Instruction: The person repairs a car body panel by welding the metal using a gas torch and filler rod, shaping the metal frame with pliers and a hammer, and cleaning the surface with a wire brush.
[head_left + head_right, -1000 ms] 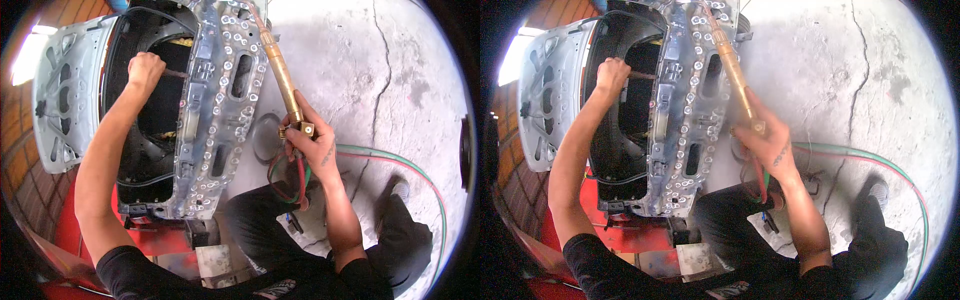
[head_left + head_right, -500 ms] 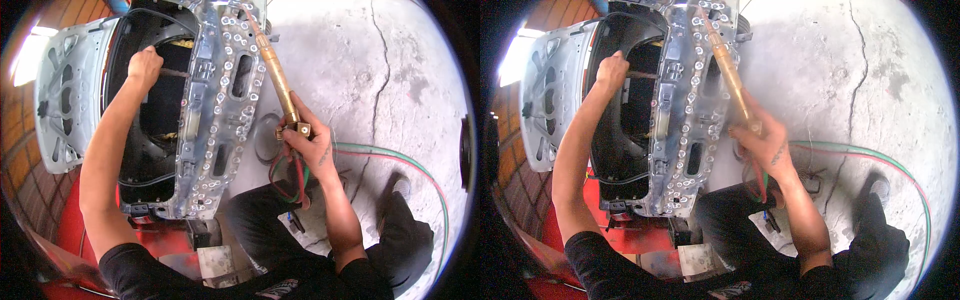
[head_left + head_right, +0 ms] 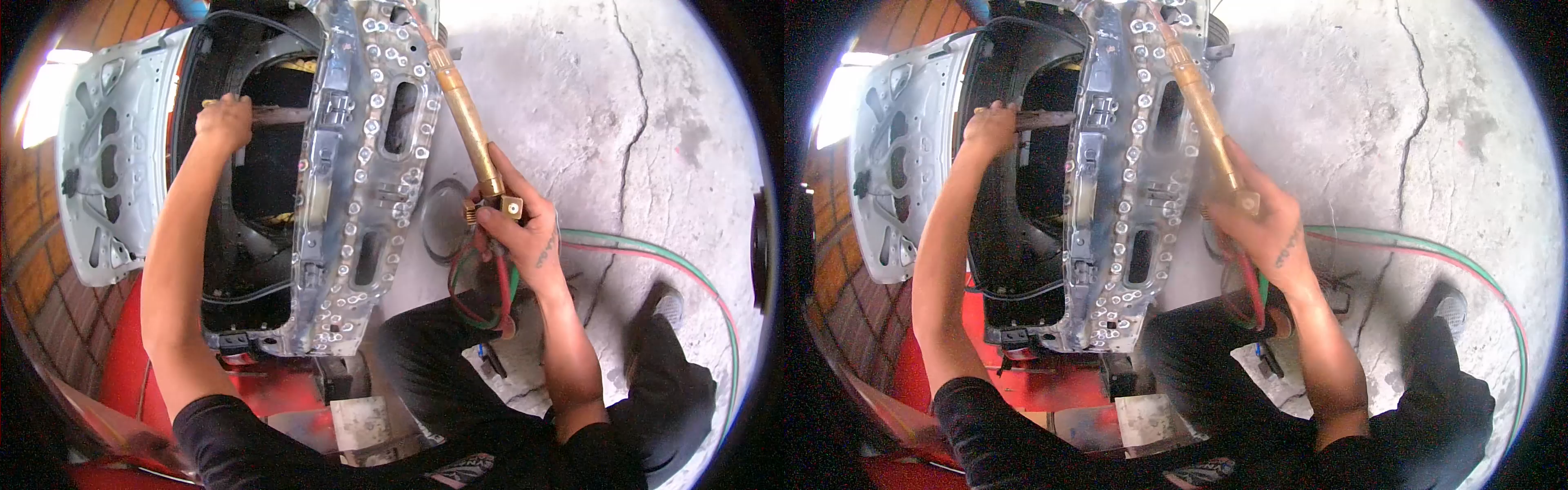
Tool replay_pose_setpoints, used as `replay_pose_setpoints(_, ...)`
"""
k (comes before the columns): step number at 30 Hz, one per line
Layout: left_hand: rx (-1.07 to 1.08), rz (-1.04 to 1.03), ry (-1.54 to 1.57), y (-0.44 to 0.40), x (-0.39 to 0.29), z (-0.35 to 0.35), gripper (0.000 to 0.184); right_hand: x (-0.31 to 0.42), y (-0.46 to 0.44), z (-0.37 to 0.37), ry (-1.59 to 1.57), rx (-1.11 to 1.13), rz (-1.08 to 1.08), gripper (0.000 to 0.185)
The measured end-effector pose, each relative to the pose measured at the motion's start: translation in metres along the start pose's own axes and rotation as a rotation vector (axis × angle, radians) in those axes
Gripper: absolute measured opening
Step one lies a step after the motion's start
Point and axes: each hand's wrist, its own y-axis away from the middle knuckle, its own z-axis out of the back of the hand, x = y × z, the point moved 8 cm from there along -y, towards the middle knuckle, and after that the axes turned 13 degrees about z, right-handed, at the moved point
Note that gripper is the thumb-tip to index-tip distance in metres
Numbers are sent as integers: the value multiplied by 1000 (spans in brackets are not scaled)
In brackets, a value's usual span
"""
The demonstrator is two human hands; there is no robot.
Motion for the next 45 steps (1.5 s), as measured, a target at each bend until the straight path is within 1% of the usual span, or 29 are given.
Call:
replay_pose_setpoints(3,-46,2,30,-14,7,3,39,-4,-4,-1,-63,12,-65,72)
replay_pose_setpoints(7,-109,11,142,-49,0,15,40,-16,-12,3,-41,-15,-59,72)
replay_pose_setpoints(9,-108,16,132,-64,-6,20,41,-15,-16,5,-32,-14,-64,72)
replay_pose_setpoints(12,-55,54,123,-80,-10,25,43,-16,-20,6,-113,-28,-121,71)
replay_pose_setpoints(15,-11,80,102,-89,-12,31,45,-19,-27,14,13,-48,17,72)
replay_pose_setpoints(18,5,99,60,-91,-14,36,47,-21,-31,14,3,25,-10,71)
replay_pose_setpoints(22,41,139,39,-89,-13,44,50,-22,-33,18,-23,4,-21,71)
replay_pose_setpoints(25,28,155,35,-78,-17,52,50,-24,-35,18,-31,-2,-6,70)
replay_pose_setpoints(28,-26,165,-2,-76,-26,54,48,-22,-37,22,-63,-18,-8,69)
replay_pose_setpoints(34,-141,83,-187,-78,-38,73,37,-29,-40,34,-92,-58,-81,68)
replay_pose_setpoints(37,-167,7,-283,-75,-47,86,35,-50,-41,62,-110,-88,-132,67)
replay_pose_setpoints(38,-216,10,-275,-75,-47,89,35,-56,-42,75,-106,-117,-104,67)
replay_pose_setpoints(39,-182,23,-230,-76,-46,89,36,-66,-40,92,-73,-125,-123,68)
replay_pose_setpoints(41,-113,44,-131,-77,-46,91,37,-90,-36,128,-116,-154,-130,68)
replay_pose_setpoints(42,-76,104,7,-79,-42,90,38,-105,-30,148,-97,-166,-146,70)
replay_pose_setpoints(43,-25,6,62,-84,-42,84,38,-119,-25,163,-108,-179,-176,71)
replay_pose_setpoints(44,57,-37,-39,-93,-45,75,36,-131,-16,182,-108,-206,-213,72)
replay_pose_setpoints(45,-12,-56,58,-99,-40,70,35,-141,-1,204,-100,-247,-253,73)
